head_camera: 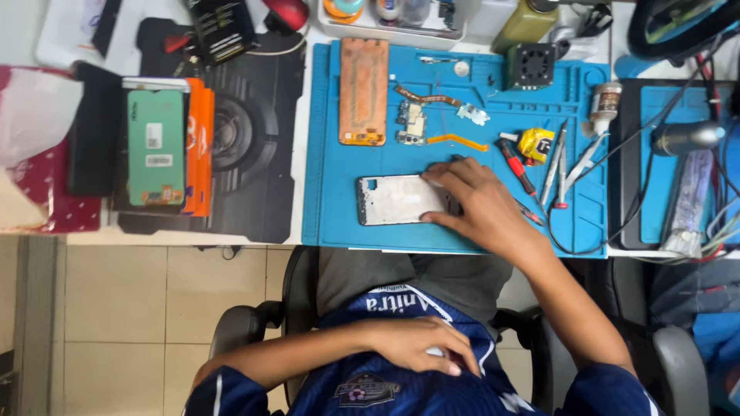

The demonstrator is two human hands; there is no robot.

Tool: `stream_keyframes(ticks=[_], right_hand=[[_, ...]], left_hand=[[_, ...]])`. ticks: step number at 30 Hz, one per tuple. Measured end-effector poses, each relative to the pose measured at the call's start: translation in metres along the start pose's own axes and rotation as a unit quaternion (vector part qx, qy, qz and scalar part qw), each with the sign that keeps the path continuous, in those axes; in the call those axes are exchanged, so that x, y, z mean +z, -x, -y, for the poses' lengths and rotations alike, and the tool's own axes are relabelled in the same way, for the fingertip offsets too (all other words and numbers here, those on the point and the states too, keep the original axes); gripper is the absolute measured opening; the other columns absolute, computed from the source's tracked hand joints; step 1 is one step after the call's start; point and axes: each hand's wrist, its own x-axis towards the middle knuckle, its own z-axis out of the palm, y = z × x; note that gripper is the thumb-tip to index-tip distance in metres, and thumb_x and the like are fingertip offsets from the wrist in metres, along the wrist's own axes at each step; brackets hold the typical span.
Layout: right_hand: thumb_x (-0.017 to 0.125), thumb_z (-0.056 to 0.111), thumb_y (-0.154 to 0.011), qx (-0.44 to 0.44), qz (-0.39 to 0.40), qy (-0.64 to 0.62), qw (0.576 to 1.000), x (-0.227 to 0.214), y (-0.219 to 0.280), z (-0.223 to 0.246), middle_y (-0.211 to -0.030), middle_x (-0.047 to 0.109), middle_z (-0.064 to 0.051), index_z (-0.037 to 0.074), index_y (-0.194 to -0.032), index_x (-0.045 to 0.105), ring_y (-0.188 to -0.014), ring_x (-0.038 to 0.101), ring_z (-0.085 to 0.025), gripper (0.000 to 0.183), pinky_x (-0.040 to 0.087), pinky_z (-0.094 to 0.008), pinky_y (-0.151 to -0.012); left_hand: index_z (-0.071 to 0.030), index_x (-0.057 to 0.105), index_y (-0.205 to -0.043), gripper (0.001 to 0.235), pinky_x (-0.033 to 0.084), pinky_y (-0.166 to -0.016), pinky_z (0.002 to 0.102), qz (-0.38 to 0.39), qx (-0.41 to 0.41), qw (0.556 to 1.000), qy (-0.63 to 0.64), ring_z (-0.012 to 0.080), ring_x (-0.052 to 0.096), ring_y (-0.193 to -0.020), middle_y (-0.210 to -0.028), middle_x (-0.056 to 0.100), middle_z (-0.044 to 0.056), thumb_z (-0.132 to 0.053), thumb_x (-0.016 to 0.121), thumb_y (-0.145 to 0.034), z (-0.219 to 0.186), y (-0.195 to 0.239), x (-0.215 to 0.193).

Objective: The person cleans the inside of a disassembled smartphone frame with a brush and wipes it with a tissue. They then apply adhesive tape and dispense glue along the frame edges using a syringe.

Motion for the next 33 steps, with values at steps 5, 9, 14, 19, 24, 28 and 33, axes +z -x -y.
stream_keyframes(ticks=[5,9,14,19,24,28,33], right_hand=[[0.083,0.036,-0.076,0.029,0.025,-0.018,0.999,0.006,0.010,0.006,-0.130,0.062,-0.013,0.002,-0.131,0.062,-0.119,0.056,-0.036,0.067,0.045,-0.049,-0.100],[0.085,0.034,-0.072,0.013,0.011,-0.012,1.000,0.003,0.011,0.000,-0.130,0.064,-0.013,0.002,-0.132,0.061,-0.121,0.056,-0.036,0.072,0.046,-0.047,-0.103],[0.094,0.028,-0.066,0.041,-0.104,-0.043,0.993,0.012,0.022,0.006,-0.124,0.069,-0.015,0.001,-0.127,0.062,-0.109,0.066,-0.030,0.074,0.052,-0.037,-0.095],[0.095,0.017,-0.070,0.092,-0.276,-0.204,0.935,0.030,0.033,0.026,-0.126,0.067,-0.015,-0.001,-0.122,0.061,-0.121,0.066,-0.027,0.064,0.051,-0.036,-0.107],[0.093,0.013,-0.070,0.131,-0.304,-0.281,0.901,0.044,0.031,0.046,-0.128,0.068,-0.017,-0.003,-0.120,0.062,-0.120,0.064,-0.025,0.060,0.049,-0.038,-0.109],[0.084,0.011,-0.078,0.179,-0.235,-0.166,0.941,0.002,0.031,0.023,-0.131,0.069,-0.014,0.001,-0.122,0.066,-0.128,0.063,-0.025,0.048,0.051,-0.040,-0.110],[0.084,0.005,-0.084,0.220,-0.250,0.094,0.938,-0.038,0.024,-0.050,-0.121,0.070,-0.022,-0.004,-0.123,0.069,-0.104,0.064,-0.036,0.042,0.053,-0.040,-0.080]], left_hand=[[-0.004,0.070,-0.121,0.025,0.059,-0.097,0.033,0.078,-0.064,0.995,0.019,0.0192,0.074,-0.109,-0.117,0.075,0.009,-0.020,0.066,-0.102,-0.019,0.025,-0.039],[-0.005,0.065,-0.127,0.034,0.056,-0.102,0.035,-0.076,-0.009,0.997,0.014,0.0204,0.069,-0.116,-0.122,0.070,0.010,-0.019,0.069,-0.096,-0.062,0.047,-0.081],[-0.005,0.053,-0.142,0.060,0.043,-0.118,0.039,-0.512,0.105,0.838,-0.157,0.0225,0.056,-0.132,-0.139,0.059,0.010,-0.044,0.073,-0.101,-0.088,0.055,-0.136],[-0.008,0.032,-0.160,0.087,0.037,-0.124,0.040,-0.605,0.261,0.749,-0.070,0.0227,0.045,-0.144,-0.155,0.045,0.015,-0.068,0.056,-0.102,-0.087,0.012,-0.141],[-0.020,0.013,-0.163,0.101,0.053,-0.109,0.052,-0.546,0.292,0.779,0.095,0.0376,0.063,-0.127,-0.155,0.044,0.021,-0.080,0.052,-0.091,-0.080,-0.035,-0.117],[-0.018,0.020,-0.161,0.091,0.057,-0.101,0.056,-0.569,0.322,0.750,0.103,0.0402,0.066,-0.114,-0.137,0.050,0.023,-0.079,0.043,-0.097,-0.066,-0.049,-0.126],[-0.013,0.017,-0.158,0.080,0.046,-0.119,0.060,-0.592,0.273,0.757,0.025,0.0403,0.058,-0.132,-0.142,0.047,0.020,-0.072,0.032,-0.106,-0.045,-0.045,-0.119]])
